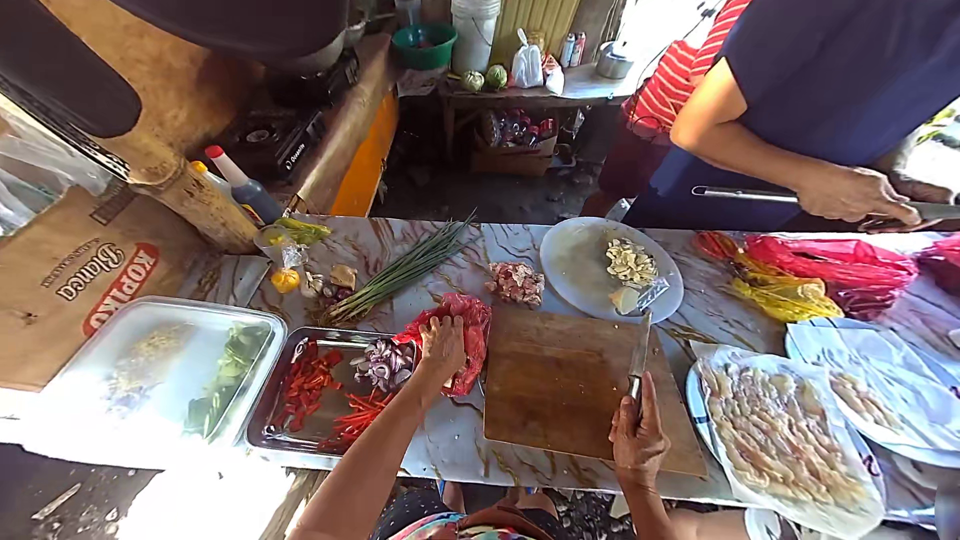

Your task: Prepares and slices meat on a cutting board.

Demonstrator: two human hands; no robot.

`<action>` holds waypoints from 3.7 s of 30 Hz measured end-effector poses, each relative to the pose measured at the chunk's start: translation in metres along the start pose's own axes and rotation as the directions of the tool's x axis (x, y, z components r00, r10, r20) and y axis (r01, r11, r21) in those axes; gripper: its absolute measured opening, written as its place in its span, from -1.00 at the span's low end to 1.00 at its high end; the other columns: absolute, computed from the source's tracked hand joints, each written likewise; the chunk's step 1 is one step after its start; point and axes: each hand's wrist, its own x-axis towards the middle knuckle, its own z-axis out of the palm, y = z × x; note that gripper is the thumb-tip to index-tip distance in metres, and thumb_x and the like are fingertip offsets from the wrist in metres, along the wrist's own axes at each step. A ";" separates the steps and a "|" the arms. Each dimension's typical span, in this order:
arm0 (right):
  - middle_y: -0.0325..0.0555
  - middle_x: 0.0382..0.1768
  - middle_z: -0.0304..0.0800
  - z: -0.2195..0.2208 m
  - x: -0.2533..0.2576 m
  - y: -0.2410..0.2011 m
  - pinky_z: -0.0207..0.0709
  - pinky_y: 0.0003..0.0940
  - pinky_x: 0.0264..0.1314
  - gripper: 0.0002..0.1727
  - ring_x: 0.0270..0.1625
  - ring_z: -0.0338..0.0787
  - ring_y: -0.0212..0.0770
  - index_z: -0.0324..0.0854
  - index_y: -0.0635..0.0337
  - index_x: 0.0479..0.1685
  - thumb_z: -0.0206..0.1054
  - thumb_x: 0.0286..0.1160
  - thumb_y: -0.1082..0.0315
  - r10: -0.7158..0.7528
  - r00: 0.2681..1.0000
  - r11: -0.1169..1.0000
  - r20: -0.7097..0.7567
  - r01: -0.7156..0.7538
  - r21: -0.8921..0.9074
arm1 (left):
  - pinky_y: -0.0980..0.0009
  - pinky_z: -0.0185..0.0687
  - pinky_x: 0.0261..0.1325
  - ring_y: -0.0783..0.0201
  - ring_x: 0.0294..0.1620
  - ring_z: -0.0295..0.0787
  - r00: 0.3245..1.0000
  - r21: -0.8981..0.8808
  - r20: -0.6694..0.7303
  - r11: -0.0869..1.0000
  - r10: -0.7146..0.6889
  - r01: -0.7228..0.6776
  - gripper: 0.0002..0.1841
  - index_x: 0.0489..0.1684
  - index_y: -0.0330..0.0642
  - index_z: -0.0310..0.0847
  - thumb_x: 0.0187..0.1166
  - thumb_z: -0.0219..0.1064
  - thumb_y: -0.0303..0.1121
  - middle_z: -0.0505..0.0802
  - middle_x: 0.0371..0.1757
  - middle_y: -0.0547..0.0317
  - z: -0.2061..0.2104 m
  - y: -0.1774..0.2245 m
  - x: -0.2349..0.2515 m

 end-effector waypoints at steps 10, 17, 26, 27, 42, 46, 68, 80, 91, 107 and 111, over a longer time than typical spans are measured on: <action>0.43 -0.22 0.81 0.002 -0.001 0.001 0.52 -0.01 -0.53 -0.42 -0.62 0.61 0.01 0.29 0.38 0.72 0.06 0.71 0.43 -0.033 0.999 0.999 -0.024 0.032 -0.025 | -0.28 0.23 0.63 -0.43 0.72 0.23 0.943 -0.217 0.144 0.940 0.299 -0.264 -0.26 0.80 -0.18 0.20 0.59 0.40 -0.35 0.15 0.78 -0.56 -0.051 -0.008 0.035; 0.42 -0.21 0.82 0.002 -0.001 -0.002 0.54 -0.07 -0.54 -0.43 -0.63 0.62 -0.02 0.30 0.44 0.69 0.05 0.70 0.46 -0.055 0.997 0.997 -0.050 0.053 -0.049 | -0.23 0.19 0.68 -0.48 0.76 0.08 0.993 -0.137 -0.028 0.983 0.117 -0.120 -0.29 0.75 -0.26 0.24 0.65 0.35 -0.13 0.13 0.79 -0.52 -0.016 0.025 0.061; 0.41 -0.08 0.85 0.003 -0.001 0.001 0.55 -0.17 -0.55 -0.44 -0.64 0.65 -0.08 0.34 0.48 0.66 0.08 0.68 0.45 -0.118 0.990 0.992 -0.082 0.114 -0.062 | -0.14 0.20 0.71 -0.34 0.71 0.28 0.941 -0.152 0.014 0.931 0.337 -0.331 -0.44 0.54 -0.39 0.46 0.56 0.42 -0.36 0.35 0.69 -0.47 -0.037 -0.021 0.072; 0.41 -0.07 0.85 0.003 -0.001 -0.001 0.56 -0.16 -0.55 -0.44 -0.63 0.67 -0.07 0.34 0.48 0.66 0.08 0.67 0.45 -0.115 0.990 0.992 -0.076 0.110 -0.067 | -0.22 0.09 0.73 -0.38 0.76 0.15 0.950 -0.078 0.034 0.948 0.311 -0.308 -0.43 0.54 -0.36 0.49 0.53 0.44 -0.34 0.28 0.73 -0.46 -0.040 -0.019 0.070; 0.43 -0.09 0.85 0.003 -0.001 -0.004 0.60 -0.07 -0.50 -0.44 -0.62 0.71 0.02 0.37 0.53 0.62 0.10 0.61 0.51 -0.151 0.986 0.983 -0.069 0.142 -0.120 | 0.20 0.51 0.36 0.11 0.20 0.68 0.963 -0.613 -0.083 0.749 0.256 -0.252 -0.65 0.35 -0.47 0.54 0.63 0.24 -0.51 0.76 0.20 -0.20 -0.027 -0.020 0.087; 0.45 0.06 0.84 0.004 -0.001 -0.003 0.64 -0.08 -0.45 -0.43 -0.55 0.78 0.05 0.37 0.51 0.63 0.10 0.61 0.50 -0.182 0.980 0.977 -0.081 0.171 -0.128 | 0.48 0.66 -0.13 0.43 -0.30 0.67 0.974 -0.963 0.003 0.263 0.229 -0.059 -0.81 0.13 -0.32 0.50 0.67 0.09 -0.59 0.71 -0.20 0.21 -0.041 -0.059 0.071; 0.35 -0.04 0.89 0.001 -0.003 -0.008 0.68 -0.16 -0.42 -0.45 -0.52 0.82 0.00 0.39 0.59 0.57 0.13 0.58 0.52 -0.176 0.979 0.975 -0.099 0.160 -0.156 | 0.24 0.68 0.20 0.13 0.06 0.79 0.931 -0.752 -0.085 0.590 0.356 -0.294 -0.55 0.56 -0.37 0.43 0.68 0.23 -0.53 0.77 0.20 -0.24 0.039 0.067 -0.003; -0.11 -0.55 0.68 -0.066 -0.021 -0.009 0.42 -0.49 -0.67 -0.44 -0.74 0.43 -0.48 0.33 0.46 0.66 0.07 0.68 0.42 0.160 0.985 0.979 -0.069 -0.149 0.142 | 0.50 0.75 -0.07 0.45 -0.24 0.75 0.839 -0.960 -0.073 0.189 0.539 -0.205 -0.77 0.16 -0.46 0.55 0.61 0.21 -0.65 0.72 -0.17 0.16 0.014 0.161 -0.051; -0.09 -0.69 0.61 -0.069 -0.072 -0.044 0.43 -0.37 -0.69 -0.41 -0.79 0.45 -0.34 0.35 0.37 0.69 0.10 0.65 0.41 0.165 0.972 0.985 0.166 -0.172 0.026 | 0.19 0.62 0.27 -0.11 0.09 0.76 0.839 -0.492 -0.365 0.681 0.404 -0.542 -0.80 -0.06 -0.52 0.75 0.51 0.41 -0.53 0.78 -0.02 -0.35 0.085 0.120 -0.027; 0.23 -0.45 0.80 -0.031 -0.051 -0.060 0.62 0.07 -0.43 -0.36 -0.49 0.81 0.23 0.36 0.04 0.75 0.15 0.61 0.43 0.200 0.876 0.902 0.439 0.010 -0.431 | 0.05 0.55 0.45 -0.22 0.42 0.64 0.801 -0.317 -0.188 0.736 0.568 -0.597 -0.58 0.30 -0.39 0.66 0.51 0.45 -0.39 0.69 0.40 -0.31 0.071 0.122 -0.023; 0.19 -0.42 0.81 -0.032 -0.052 -0.065 0.64 0.05 -0.40 -0.33 -0.48 0.81 0.20 0.25 -0.07 0.82 0.13 0.65 0.37 0.268 0.837 0.864 0.477 0.010 -0.503 | 0.02 0.63 0.31 -0.32 0.21 0.75 0.727 -0.225 -0.304 0.695 0.615 -0.682 -0.76 0.04 -0.49 0.77 0.50 0.41 -0.52 0.81 0.13 -0.37 0.085 0.129 -0.021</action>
